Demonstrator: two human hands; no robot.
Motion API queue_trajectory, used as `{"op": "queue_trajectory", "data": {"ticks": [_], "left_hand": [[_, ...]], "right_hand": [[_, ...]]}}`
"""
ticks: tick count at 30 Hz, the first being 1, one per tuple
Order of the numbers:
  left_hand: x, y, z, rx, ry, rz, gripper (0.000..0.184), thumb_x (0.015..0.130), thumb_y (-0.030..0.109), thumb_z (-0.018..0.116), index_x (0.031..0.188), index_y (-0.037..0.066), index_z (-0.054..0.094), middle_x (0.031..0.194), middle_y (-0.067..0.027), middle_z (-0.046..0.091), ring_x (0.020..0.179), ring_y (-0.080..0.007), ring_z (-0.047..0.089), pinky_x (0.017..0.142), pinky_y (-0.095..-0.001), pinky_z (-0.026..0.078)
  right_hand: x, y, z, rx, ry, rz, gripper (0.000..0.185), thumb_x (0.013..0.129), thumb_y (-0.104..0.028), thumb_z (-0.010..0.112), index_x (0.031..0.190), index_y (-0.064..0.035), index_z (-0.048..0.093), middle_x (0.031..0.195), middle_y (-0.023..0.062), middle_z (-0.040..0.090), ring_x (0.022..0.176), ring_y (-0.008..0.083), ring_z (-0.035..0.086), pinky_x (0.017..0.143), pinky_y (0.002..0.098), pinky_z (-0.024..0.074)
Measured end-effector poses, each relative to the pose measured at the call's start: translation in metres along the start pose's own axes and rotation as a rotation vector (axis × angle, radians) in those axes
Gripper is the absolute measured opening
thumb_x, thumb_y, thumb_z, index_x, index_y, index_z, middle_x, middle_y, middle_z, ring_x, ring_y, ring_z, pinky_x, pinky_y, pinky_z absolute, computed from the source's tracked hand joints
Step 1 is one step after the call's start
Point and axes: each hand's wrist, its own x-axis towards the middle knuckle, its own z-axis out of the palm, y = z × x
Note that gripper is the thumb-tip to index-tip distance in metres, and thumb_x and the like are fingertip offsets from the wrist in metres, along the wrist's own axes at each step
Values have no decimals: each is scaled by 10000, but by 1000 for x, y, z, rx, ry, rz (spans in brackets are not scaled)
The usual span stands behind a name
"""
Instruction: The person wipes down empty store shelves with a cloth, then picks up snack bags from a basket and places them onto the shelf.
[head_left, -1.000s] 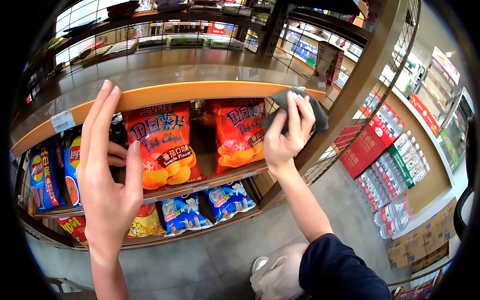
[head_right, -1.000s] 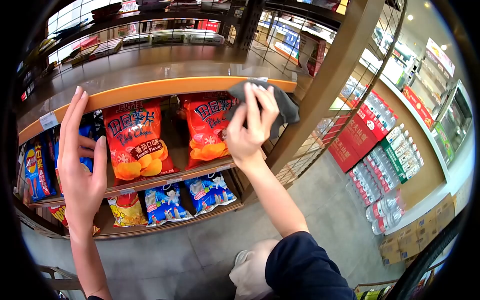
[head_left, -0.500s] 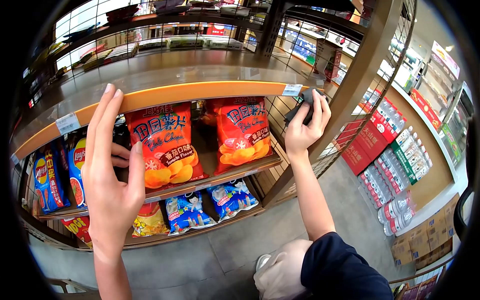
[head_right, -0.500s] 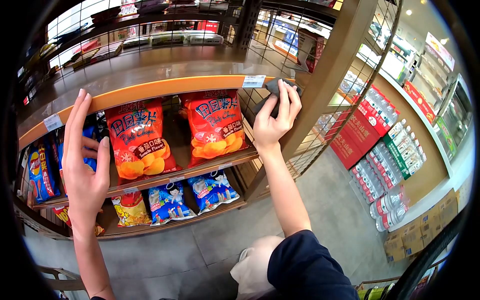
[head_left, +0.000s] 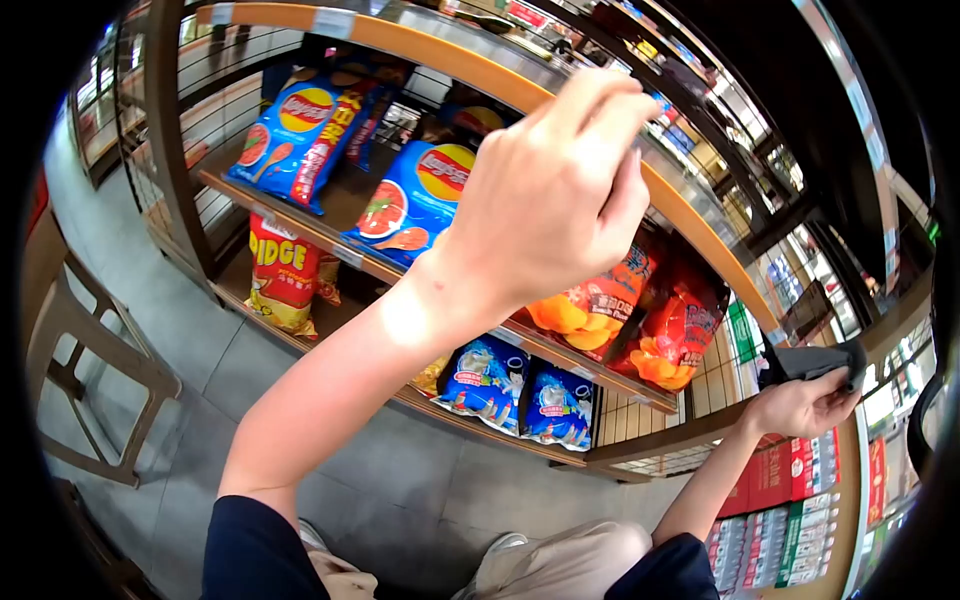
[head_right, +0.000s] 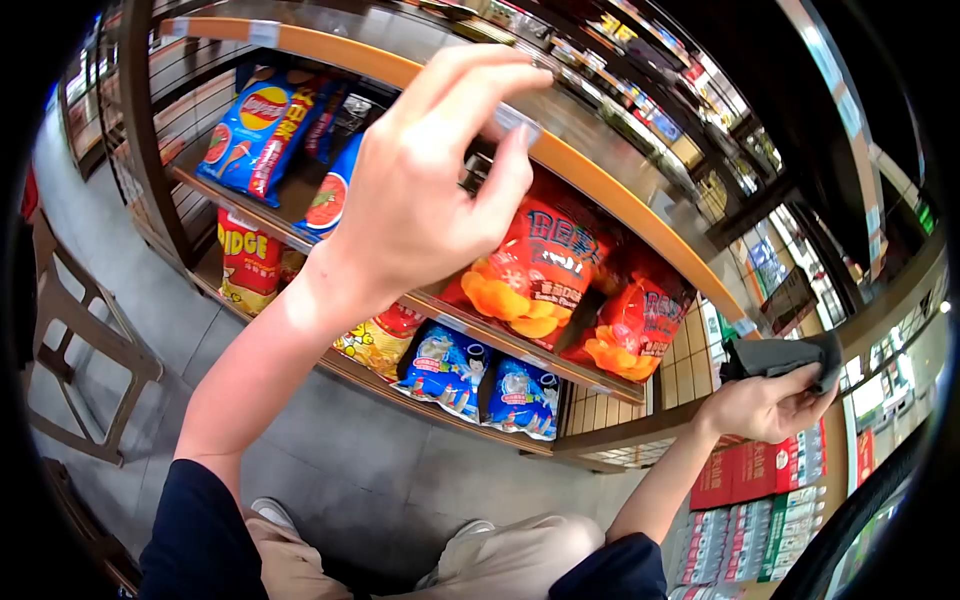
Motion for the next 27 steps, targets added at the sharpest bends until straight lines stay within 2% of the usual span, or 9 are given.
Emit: {"op": "queue_trajectory", "data": {"ticks": [1, 4, 7, 8, 13, 15, 16, 21, 27], "left_hand": [[4, -5, -7, 16, 65, -45, 259, 804, 23, 630, 1063, 20, 646, 1067, -139, 638, 845, -276, 643, 720, -350, 534], [14, -25, -32, 280, 236, -19, 208, 791, 46, 641, 997, 40, 661, 1017, -119, 640, 976, -311, 559, 867, -393, 456], [20, -36, -51, 421, 279, -147, 263, 815, 108, 653, 1066, 32, 637, 1163, -129, 590, 1144, -337, 455, 986, -431, 378], [20, -42, -56, 423, 229, -203, 378, 836, 157, 655, 1185, 27, 590, 1302, -162, 514, 1257, -372, 377, 1057, -487, 310], [20, -66, -82, 534, 141, -340, 526, 887, 225, 636, 1342, 6, 491, 1477, -219, 367, 1396, -437, 225, 1118, -554, 218], [18, -83, -95, 560, 127, -332, 563, 890, 254, 611, 1348, -38, 463, 1505, -236, 317, 1427, -444, 180, 1088, -647, 218], [19, -86, -103, 601, 121, -350, 558, 898, 250, 629, 1370, 0, 470, 1528, -199, 325, 1422, -421, 196, 1122, -548, 204], [13, -110, -128, 643, 54, -351, 574, 920, 332, 601, 1402, 50, 468, 1549, -186, 311, 1428, -413, 200, 1124, -561, 187], [12, -116, -141, 596, -1, -348, 527, 911, 355, 606, 1358, 89, 518, 1481, -185, 395, 1381, -436, 265, 1083, -639, 196]], "right_hand": [[5, -16, 19, 94, -36, 83, 242, 984, 7, 538, 1217, 73, 551, 1209, 171, 623, 1025, 191, 627, 894, 298, 548], [25, -51, 80, 161, -206, -32, 243, 977, 46, 511, 1208, 67, 584, 1212, 176, 639, 1045, 200, 641, 912, 311, 549], [39, -101, 152, 195, -349, -399, 271, 953, 96, 484, 1157, 37, 652, 1198, 153, 666, 1060, 214, 654, 934, 326, 539], [40, -116, 173, 280, -428, -419, 286, 936, 112, 483, 1137, 26, 668, 1202, 144, 670, 1075, 220, 652, 935, 325, 532], [28, -164, 276, 521, -816, -485, 366, 857, 150, 469, 1056, -29, 719, 1150, 110, 692, 1058, 221, 663, 908, 305, 506], [13, -194, 308, 537, -933, -521, 381, 826, 147, 470, 1041, -42, 721, 1103, 115, 693, 1021, 227, 672, 891, 309, 512], [4, -208, 326, 575, -969, -535, 382, 809, 143, 479, 1035, -45, 724, 1088, 123, 691, 1010, 250, 674, 880, 317, 518], [-44, -272, 417, 626, -1113, -641, 382, 757, 118, 514, 1018, -53, 735, 1052, 180, 675, 979, 359, 664, 875, 380, 529], [-111, -343, 473, 534, -1312, -329, 391, 835, 62, 491, 1096, -101, 732, 995, 213, 713, 880, 273, 715, 831, 341, 533]]}}
